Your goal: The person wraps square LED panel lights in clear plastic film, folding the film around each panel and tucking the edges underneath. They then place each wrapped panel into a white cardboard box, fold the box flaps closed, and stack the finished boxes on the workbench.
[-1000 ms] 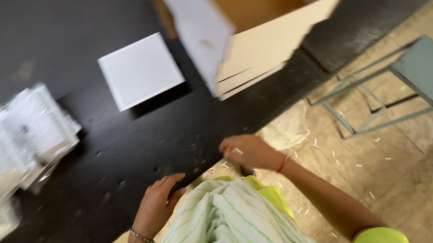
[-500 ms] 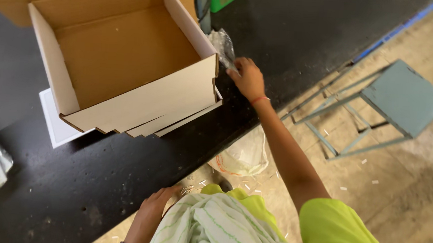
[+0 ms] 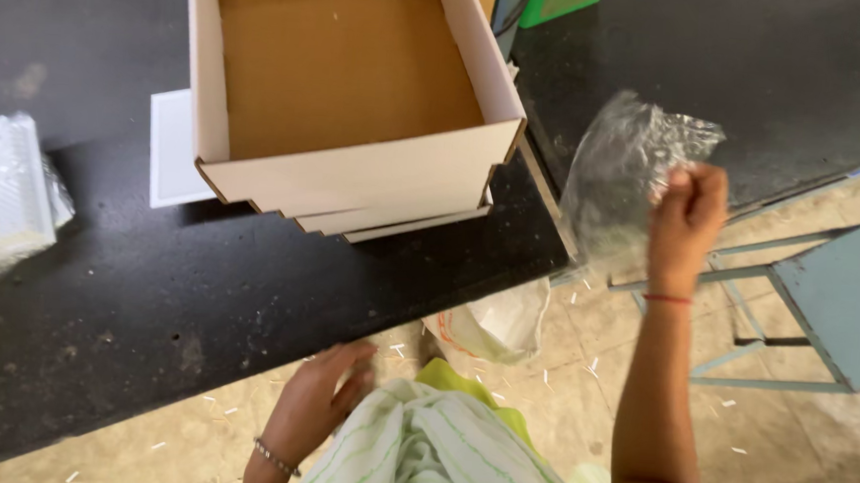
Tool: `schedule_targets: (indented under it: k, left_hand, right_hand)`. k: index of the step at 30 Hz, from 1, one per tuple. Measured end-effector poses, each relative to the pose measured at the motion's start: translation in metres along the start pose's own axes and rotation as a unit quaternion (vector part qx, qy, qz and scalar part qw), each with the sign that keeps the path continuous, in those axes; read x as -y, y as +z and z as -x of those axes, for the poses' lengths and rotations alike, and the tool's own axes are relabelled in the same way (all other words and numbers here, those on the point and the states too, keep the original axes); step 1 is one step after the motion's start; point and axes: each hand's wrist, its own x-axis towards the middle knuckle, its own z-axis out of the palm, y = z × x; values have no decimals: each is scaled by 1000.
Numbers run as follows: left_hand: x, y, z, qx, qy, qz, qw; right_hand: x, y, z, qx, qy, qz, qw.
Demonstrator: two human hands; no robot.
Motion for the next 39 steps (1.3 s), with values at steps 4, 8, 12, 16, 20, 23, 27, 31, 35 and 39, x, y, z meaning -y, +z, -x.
schedule_targets:
  k: [4,8,12,16,20,23,27,31,35,39]
  left_hand:
    - [-30,-5,-23,-50,82,79,992]
    - [-52,-19,-37,-104,224,105,963]
    - [-47,-40,-40,-91,328,83,937]
    - [-5,-69,-17,-101,227,150,957]
    - [72,-129,41,-249,93,239,934]
    - [124,-173,92,-309,66,277,908]
    - [174,-203,151,-375,30,301,877]
    - [209,-220,195,-399,39,290,869]
    - [227,-230,213,-387,72,279,876]
    - [231,-241,220,-428,96,198,877]
  right_hand:
    - [48,-42,32,105,70,-54,991]
    - [71,-28,63,279,86,-17,956]
    - [97,29,94,429,116,17,896]
    - [120,124,131,474,106,1,874]
    - [140,199,151,619,115,-138,765]
    - [129,261,183,727,114,-75,673]
    - [94,325,241,769,176,-90,608]
    - [74,385,285,698,315,-181,617]
    - [66,439,322,772,378,-176,480]
    - [49,467,337,864,291,-188,365]
